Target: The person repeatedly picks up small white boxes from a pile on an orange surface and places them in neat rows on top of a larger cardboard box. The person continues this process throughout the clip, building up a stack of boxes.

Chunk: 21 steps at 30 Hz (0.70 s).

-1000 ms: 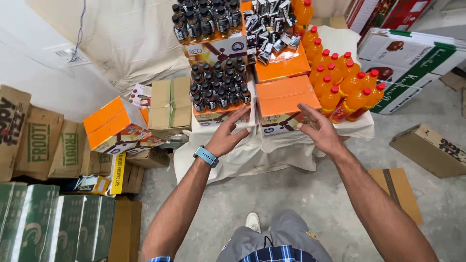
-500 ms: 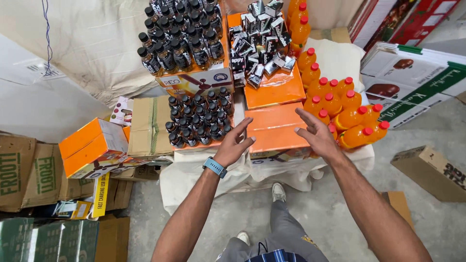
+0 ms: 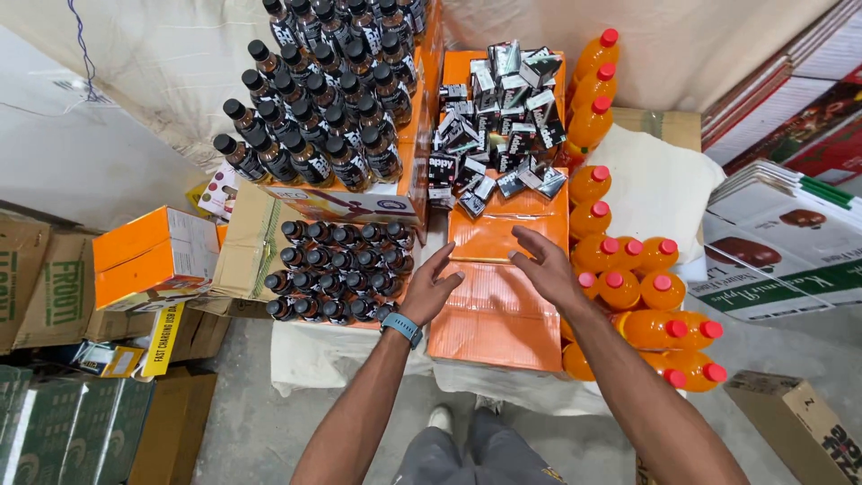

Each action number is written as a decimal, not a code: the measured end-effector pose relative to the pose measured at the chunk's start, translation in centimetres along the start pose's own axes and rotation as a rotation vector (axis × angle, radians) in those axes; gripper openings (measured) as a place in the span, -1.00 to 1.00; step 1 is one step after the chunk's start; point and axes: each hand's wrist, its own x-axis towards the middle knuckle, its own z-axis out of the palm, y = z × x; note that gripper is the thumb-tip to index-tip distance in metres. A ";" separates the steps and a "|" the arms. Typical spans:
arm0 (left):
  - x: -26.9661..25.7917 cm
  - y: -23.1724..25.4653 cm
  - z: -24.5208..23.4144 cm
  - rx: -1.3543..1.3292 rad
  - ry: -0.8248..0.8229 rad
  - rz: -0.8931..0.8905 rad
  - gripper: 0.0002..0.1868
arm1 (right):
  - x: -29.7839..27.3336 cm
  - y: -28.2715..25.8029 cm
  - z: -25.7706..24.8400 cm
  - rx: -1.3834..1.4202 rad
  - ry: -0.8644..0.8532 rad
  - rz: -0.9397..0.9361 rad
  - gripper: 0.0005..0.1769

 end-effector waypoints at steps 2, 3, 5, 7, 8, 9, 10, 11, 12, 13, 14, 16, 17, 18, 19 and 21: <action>2.2 -2.0 0.2 -0.024 0.020 -0.017 -0.25 | 1.5 0.6 0.5 0.006 0.003 0.011 -0.36; 3.5 -2.9 0.1 -0.044 0.030 -0.026 -0.24 | 2.4 0.8 0.8 0.013 0.019 0.016 -0.39; 4.7 -3.9 0.6 -0.092 0.051 -0.035 -0.25 | 4.1 2.9 1.6 0.030 0.044 0.015 -0.41; 6.3 -5.1 1.1 -0.142 0.065 -0.048 -0.25 | 5.4 3.8 2.3 0.046 0.074 0.020 -0.44; 7.2 -6.0 1.3 -0.161 0.068 -0.066 -0.24 | 5.6 3.8 2.8 0.043 0.104 0.032 -0.46; 8.4 -6.8 1.6 -0.180 0.071 -0.079 -0.22 | 6.2 3.6 3.1 0.040 0.135 0.040 -0.48; 9.2 -6.6 1.6 -0.179 0.070 -0.077 -0.22 | 7.1 4.0 3.4 0.040 0.137 0.038 -0.48; 9.7 -6.6 1.8 -0.194 0.073 -0.098 -0.25 | 7.6 4.6 3.6 0.019 0.162 0.040 -0.49; 10.1 -6.7 1.9 -0.210 0.076 -0.119 -0.28 | 8.2 5.1 3.9 -0.002 0.188 0.042 -0.50; 10.7 -7.0 2.1 -0.208 0.075 -0.118 -0.28 | 9.1 6.0 4.3 0.000 0.189 0.041 -0.50; 11.3 -7.3 2.3 -0.245 0.077 -0.172 -0.28 | 10.0 6.9 4.7 -0.017 0.238 0.048 -0.54; 12.4 -7.9 2.6 -0.280 0.079 -0.225 -0.28 | 11.7 7.8 5.7 -0.031 0.288 0.053 -0.58; 12.8 -8.2 2.7 -0.284 0.078 -0.253 -0.29 | 12.3 7.9 6.2 -0.086 0.297 0.068 -0.53; 13.1 -8.6 2.9 -0.289 0.076 -0.281 -0.29 | 12.9 8.0 6.6 -0.140 0.306 0.083 -0.48; 13.4 -8.6 3.2 -0.284 0.072 -0.281 -0.29 | 13.0 7.5 6.9 -0.137 0.311 0.085 -0.48; 13.9 -8.6 3.6 -0.367 0.129 -0.299 -0.30 | 13.1 6.3 7.6 -0.252 0.316 0.001 -0.49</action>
